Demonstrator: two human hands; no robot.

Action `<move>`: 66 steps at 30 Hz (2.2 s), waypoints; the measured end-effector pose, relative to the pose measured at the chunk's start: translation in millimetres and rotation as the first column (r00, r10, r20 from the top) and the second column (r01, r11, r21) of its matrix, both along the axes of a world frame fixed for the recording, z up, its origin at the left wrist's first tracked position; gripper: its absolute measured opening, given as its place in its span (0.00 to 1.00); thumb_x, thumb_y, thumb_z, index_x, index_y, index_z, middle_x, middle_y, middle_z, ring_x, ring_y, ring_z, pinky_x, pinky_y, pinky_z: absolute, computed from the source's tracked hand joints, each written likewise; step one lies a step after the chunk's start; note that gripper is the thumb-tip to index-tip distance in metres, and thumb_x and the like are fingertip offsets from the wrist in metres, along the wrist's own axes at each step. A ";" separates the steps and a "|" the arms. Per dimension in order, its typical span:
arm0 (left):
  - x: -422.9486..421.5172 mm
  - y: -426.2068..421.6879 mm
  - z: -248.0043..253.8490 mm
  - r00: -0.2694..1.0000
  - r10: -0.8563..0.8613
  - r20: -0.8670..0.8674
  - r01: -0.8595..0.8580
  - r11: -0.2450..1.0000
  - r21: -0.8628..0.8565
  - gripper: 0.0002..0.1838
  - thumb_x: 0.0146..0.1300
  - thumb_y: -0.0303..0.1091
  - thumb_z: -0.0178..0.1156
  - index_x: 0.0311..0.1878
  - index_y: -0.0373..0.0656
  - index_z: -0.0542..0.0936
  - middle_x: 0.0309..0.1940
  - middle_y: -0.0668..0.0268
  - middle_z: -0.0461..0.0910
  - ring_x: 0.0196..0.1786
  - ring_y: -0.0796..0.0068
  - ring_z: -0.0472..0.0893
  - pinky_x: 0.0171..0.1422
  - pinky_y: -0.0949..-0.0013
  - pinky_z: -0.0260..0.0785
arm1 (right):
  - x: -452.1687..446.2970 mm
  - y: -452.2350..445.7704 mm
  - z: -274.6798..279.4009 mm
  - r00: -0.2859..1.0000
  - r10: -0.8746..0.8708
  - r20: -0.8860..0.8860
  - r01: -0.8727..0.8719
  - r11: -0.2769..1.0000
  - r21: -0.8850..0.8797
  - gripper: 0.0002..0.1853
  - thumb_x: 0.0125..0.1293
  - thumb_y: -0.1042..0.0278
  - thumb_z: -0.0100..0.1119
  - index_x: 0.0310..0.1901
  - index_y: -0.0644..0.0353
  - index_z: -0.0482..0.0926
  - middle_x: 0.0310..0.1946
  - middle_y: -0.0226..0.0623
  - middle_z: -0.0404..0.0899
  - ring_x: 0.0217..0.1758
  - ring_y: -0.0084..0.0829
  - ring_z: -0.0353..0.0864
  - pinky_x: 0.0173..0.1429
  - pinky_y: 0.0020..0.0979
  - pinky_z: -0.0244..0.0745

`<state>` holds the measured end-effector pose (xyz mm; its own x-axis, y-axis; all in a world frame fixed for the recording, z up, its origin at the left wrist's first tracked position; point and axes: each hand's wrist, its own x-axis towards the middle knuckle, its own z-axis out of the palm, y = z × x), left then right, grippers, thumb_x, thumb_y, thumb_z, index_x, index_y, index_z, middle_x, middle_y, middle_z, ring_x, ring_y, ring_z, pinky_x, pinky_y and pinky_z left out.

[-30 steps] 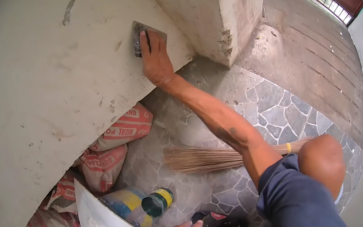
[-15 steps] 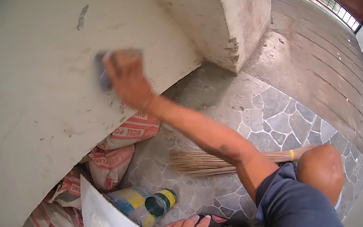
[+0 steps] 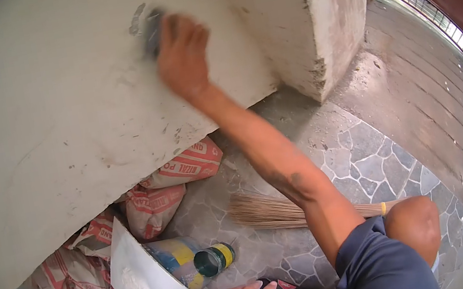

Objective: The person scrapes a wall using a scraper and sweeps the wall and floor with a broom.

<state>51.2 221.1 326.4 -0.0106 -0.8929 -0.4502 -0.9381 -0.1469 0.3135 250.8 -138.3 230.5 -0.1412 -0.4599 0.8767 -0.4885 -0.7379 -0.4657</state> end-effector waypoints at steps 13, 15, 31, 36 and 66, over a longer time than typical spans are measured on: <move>8.0 4.0 0.1 0.998 0.047 -0.044 -0.045 0.997 0.056 0.29 0.63 0.38 0.61 0.65 0.37 0.68 0.55 0.52 0.72 0.56 0.51 0.72 0.62 0.56 0.64 | -6.7 -29.6 36.1 0.996 0.002 0.086 -0.006 0.999 0.051 0.26 0.57 0.72 0.52 0.58 0.76 0.69 0.50 0.57 0.69 0.51 0.52 0.71 0.54 0.51 0.67; 8.6 9.8 -2.5 0.994 0.096 -0.045 -0.091 0.989 0.119 0.29 0.63 0.38 0.61 0.65 0.37 0.68 0.55 0.51 0.72 0.56 0.51 0.72 0.62 0.56 0.64 | -11.0 -40.1 35.5 0.995 -0.015 0.102 0.003 0.993 0.118 0.26 0.57 0.72 0.52 0.58 0.76 0.69 0.48 0.57 0.70 0.48 0.51 0.71 0.51 0.49 0.68; 8.4 1.8 4.1 0.986 0.154 -0.069 -0.132 0.959 0.250 0.29 0.62 0.38 0.62 0.65 0.40 0.68 0.57 0.55 0.72 0.59 0.53 0.72 0.64 0.56 0.64 | -9.1 46.0 2.4 0.989 0.118 -0.088 -0.130 0.981 -0.142 0.23 0.56 0.76 0.52 0.55 0.78 0.69 0.48 0.58 0.69 0.50 0.50 0.70 0.55 0.49 0.66; 10.3 5.4 5.2 0.988 0.107 -0.110 -0.099 0.992 0.074 0.30 0.62 0.38 0.61 0.66 0.40 0.67 0.58 0.54 0.72 0.60 0.52 0.71 0.65 0.55 0.63 | -14.3 37.8 22.2 0.973 0.221 -0.064 -0.230 0.936 -0.266 0.22 0.56 0.76 0.53 0.53 0.78 0.71 0.49 0.57 0.68 0.51 0.50 0.69 0.57 0.52 0.66; 23.7 0.9 0.1 0.985 -0.024 -0.169 0.039 0.996 0.085 0.25 0.63 0.40 0.58 0.59 0.34 0.72 0.52 0.45 0.74 0.58 0.47 0.72 0.63 0.51 0.62 | -32.6 -59.4 153.1 1.000 0.013 -0.009 -0.014 0.994 -0.108 0.23 0.54 0.77 0.54 0.52 0.78 0.68 0.47 0.61 0.69 0.49 0.54 0.70 0.51 0.46 0.69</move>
